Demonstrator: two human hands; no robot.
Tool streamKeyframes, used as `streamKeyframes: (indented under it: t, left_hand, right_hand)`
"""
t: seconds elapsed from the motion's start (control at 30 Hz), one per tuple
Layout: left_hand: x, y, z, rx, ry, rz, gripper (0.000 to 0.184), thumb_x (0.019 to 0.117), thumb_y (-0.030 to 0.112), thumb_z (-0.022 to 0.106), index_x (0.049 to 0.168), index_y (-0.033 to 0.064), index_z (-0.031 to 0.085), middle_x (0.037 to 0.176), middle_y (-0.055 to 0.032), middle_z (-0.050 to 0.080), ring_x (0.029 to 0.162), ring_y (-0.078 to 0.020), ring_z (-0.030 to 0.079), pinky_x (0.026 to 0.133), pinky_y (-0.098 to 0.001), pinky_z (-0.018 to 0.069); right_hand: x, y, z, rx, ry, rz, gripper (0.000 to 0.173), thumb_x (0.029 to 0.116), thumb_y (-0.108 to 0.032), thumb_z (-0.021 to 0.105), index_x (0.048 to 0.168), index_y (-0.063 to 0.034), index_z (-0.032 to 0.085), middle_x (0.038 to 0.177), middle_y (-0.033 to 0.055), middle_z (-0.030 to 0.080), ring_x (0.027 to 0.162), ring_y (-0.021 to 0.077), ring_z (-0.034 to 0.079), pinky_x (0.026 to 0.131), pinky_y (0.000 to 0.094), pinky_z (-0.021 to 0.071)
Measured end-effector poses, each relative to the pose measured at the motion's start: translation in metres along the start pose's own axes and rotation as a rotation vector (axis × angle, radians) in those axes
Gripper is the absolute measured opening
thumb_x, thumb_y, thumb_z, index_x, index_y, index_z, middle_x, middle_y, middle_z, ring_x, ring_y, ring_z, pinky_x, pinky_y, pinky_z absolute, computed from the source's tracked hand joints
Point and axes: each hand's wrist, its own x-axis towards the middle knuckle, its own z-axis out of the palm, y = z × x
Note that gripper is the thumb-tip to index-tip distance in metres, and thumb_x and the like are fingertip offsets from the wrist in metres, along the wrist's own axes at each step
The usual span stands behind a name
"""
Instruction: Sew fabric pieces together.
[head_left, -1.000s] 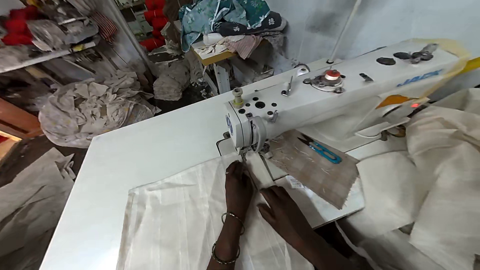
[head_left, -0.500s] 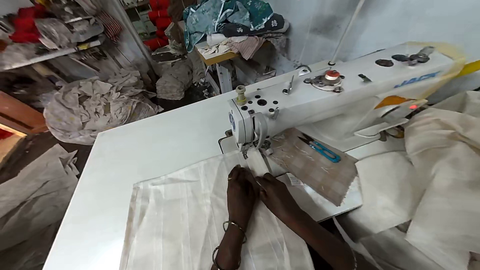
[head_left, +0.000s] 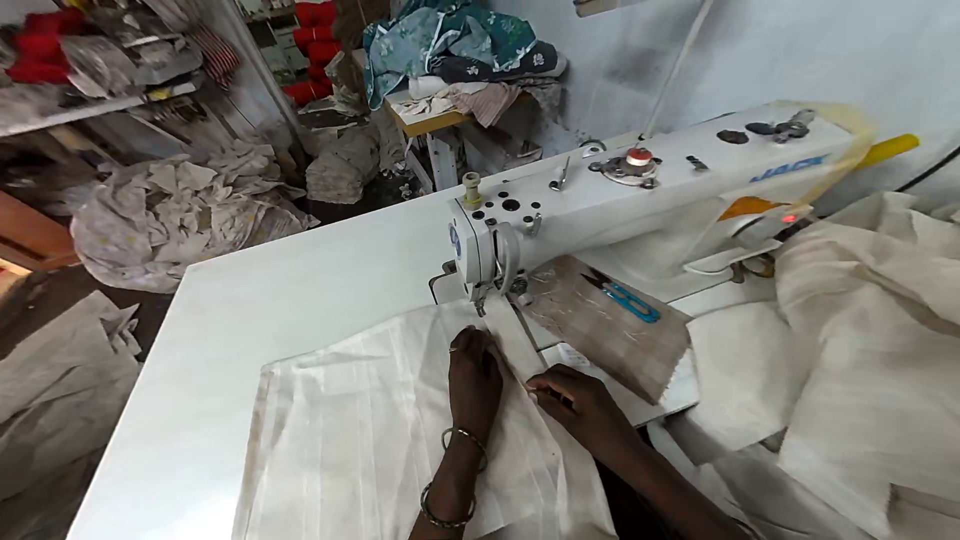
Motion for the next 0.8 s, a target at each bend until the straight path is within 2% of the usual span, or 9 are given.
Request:
streamKeyframes:
  t: [0.1,0.2,0.23,0.33,0.4,0.5,0.63,0.7,0.8]
  left_hand:
    - [0.0,-0.001,0.003,0.051,0.049,0.059,0.031,0.096,0.022,0.063,0.104,-0.0052,0.076,0.115,-0.0234,0.071,0.116,-0.0437,0.063,0.102,-0.0532,0.0492]
    - [0.001,0.017,0.011,0.336,-0.006,-0.021,0.073,0.0843,0.055,0.065,0.117,-0.0095,0.07,0.124,-0.0285,0.065,0.122,-0.0492,0.057,0.101,-0.0592,0.0449]
    - [0.002,0.026,0.015,0.392,-0.059,-0.094,0.082,0.0805,0.057,0.069,0.126,-0.0111,0.064,0.133,-0.0317,0.058,0.13,-0.0513,0.05,0.104,-0.0607,0.0411]
    - [0.005,0.034,0.026,0.454,-0.051,-0.17,0.083,0.0758,0.048,0.073,0.131,-0.0123,0.059,0.14,-0.0344,0.052,0.136,-0.0528,0.044,0.11,-0.0611,0.0362]
    - [0.013,0.033,0.017,0.443,-0.11,-0.197,0.067,0.0825,0.033,0.072,0.133,-0.0094,0.059,0.14,-0.0326,0.053,0.136,-0.0507,0.045,0.111,-0.0594,0.0358]
    - [0.026,0.024,-0.007,0.473,-0.207,-0.152,0.036,0.0926,0.006,0.057,0.125,-0.0055,0.067,0.12,-0.0276,0.067,0.118,-0.0449,0.061,0.101,-0.0526,0.047]
    - [0.017,0.026,-0.029,0.541,-0.339,-0.17,0.034,0.0967,-0.001,0.05,0.124,-0.0003,0.07,0.118,-0.0217,0.071,0.114,-0.0404,0.066,0.096,-0.0518,0.0521]
    - [-0.002,0.023,-0.03,0.503,-0.242,-0.142,0.029,0.0917,-0.002,0.057,0.115,-0.0017,0.074,0.109,-0.0233,0.073,0.105,-0.0433,0.069,0.089,-0.0546,0.0548]
    - [-0.021,0.01,-0.034,0.479,-0.1,-0.043,0.022,0.0868,-0.005,0.063,0.104,-0.0024,0.076,0.096,-0.0222,0.074,0.093,-0.0442,0.072,0.079,-0.0552,0.0573]
  right_hand:
    - [0.003,0.001,-0.003,-0.004,0.09,-0.008,0.022,0.0958,-0.011,0.059,0.102,0.0008,0.077,0.09,0.016,0.071,0.073,0.0188,0.067,0.066,0.0269,0.0553]
    - [0.007,-0.001,-0.003,0.003,0.119,0.011,0.024,0.0979,-0.008,0.055,0.104,0.0029,0.076,0.093,0.0179,0.072,0.078,0.0233,0.069,0.072,0.032,0.0568]
    - [0.009,-0.001,-0.003,0.005,0.128,0.019,0.025,0.0981,-0.006,0.054,0.106,0.0036,0.075,0.096,0.0187,0.073,0.081,0.0251,0.07,0.075,0.0346,0.0576]
    - [0.016,0.004,-0.012,0.0,0.197,0.032,0.026,0.0994,-0.006,0.052,0.111,0.0019,0.075,0.096,0.017,0.072,0.077,0.0232,0.07,0.07,0.0354,0.0593]
    - [0.022,0.012,-0.033,-0.032,0.273,0.052,0.026,0.0986,-0.007,0.053,0.111,0.0025,0.074,0.093,0.0153,0.071,0.072,0.022,0.068,0.065,0.0378,0.0586]
    - [0.027,0.027,-0.071,-0.059,0.34,0.113,0.024,0.0993,-0.005,0.055,0.113,0.0063,0.071,0.097,0.0182,0.071,0.076,0.0255,0.068,0.068,0.0438,0.0585]
    - [0.02,0.041,-0.096,-0.036,0.447,0.174,0.024,0.0999,-0.009,0.056,0.113,0.0044,0.07,0.096,0.0138,0.071,0.073,0.0177,0.066,0.065,0.036,0.0568]
    - [0.014,0.041,-0.106,-0.011,0.477,0.198,0.024,0.0998,-0.011,0.056,0.113,0.0037,0.07,0.095,0.0107,0.07,0.071,0.0126,0.064,0.064,0.0303,0.0552]
    - [0.004,0.043,-0.115,0.01,0.489,0.239,0.025,0.1004,-0.011,0.055,0.114,0.0042,0.068,0.096,0.0116,0.07,0.072,0.0135,0.064,0.066,0.0325,0.0554]
